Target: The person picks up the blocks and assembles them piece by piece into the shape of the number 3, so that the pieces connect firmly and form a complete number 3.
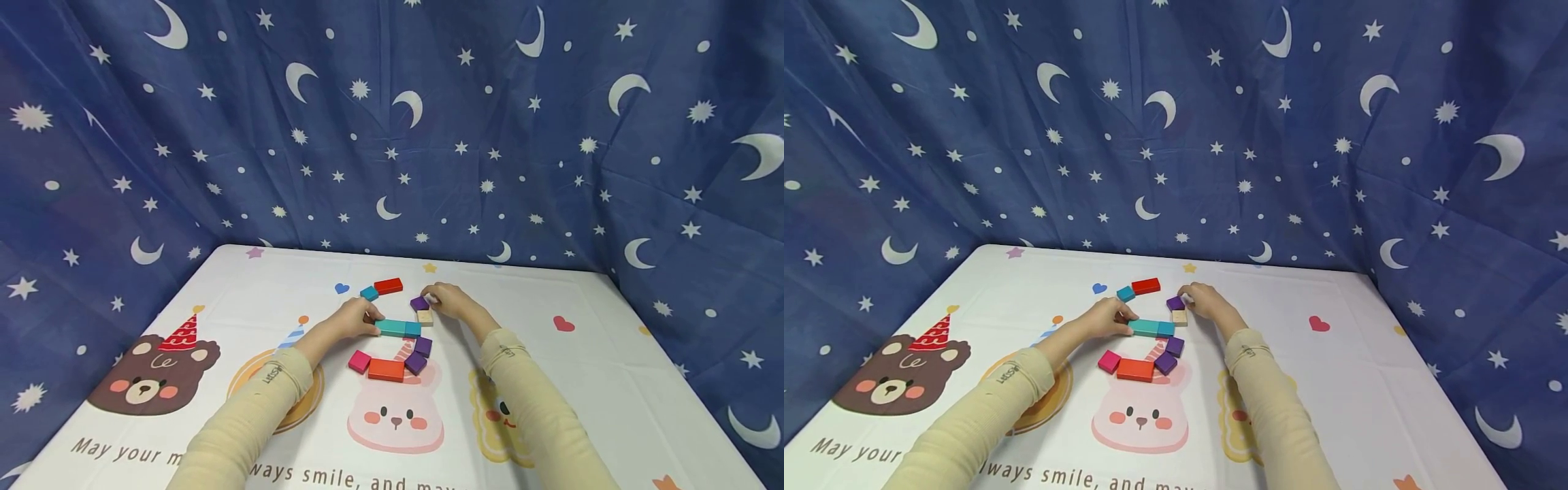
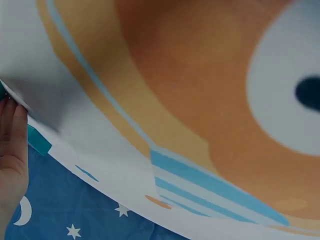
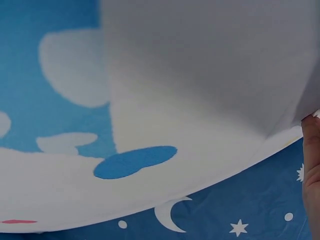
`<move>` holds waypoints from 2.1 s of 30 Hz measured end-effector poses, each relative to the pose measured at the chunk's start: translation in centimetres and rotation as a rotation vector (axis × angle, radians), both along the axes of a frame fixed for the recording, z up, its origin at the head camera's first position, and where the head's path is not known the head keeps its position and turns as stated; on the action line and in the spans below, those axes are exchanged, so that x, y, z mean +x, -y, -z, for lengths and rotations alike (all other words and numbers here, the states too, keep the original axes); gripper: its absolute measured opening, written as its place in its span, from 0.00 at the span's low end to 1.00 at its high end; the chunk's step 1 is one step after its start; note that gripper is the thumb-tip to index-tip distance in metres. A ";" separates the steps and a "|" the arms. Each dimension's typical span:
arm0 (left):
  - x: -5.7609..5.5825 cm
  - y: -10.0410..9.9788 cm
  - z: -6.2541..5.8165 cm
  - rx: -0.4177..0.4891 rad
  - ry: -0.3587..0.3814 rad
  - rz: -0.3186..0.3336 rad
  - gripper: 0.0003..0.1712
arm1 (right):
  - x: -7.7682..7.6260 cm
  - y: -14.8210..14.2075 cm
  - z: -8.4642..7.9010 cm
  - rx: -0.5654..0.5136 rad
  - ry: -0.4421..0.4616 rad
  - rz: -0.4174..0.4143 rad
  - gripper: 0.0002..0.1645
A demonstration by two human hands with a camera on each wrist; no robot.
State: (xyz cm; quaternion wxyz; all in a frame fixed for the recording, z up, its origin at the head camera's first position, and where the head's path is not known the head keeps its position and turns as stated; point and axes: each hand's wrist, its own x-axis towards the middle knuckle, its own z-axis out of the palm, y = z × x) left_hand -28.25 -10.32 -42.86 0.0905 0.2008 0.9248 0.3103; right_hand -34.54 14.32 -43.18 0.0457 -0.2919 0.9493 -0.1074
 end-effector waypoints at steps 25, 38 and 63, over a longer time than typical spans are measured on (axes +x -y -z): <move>-0.3 0.2 -1.0 0.024 0.078 0.067 0.17 | -0.2 0.2 -0.2 -0.148 -0.015 0.117 0.12; 0.1 -0.4 -0.4 0.020 -0.024 -0.031 0.14 | -0.5 3.2 -1.0 -0.121 -0.036 0.196 0.10; 0.6 -0.9 -0.3 0.002 -0.028 -0.055 0.16 | -1.3 7.1 -0.1 -0.090 -0.033 0.210 0.23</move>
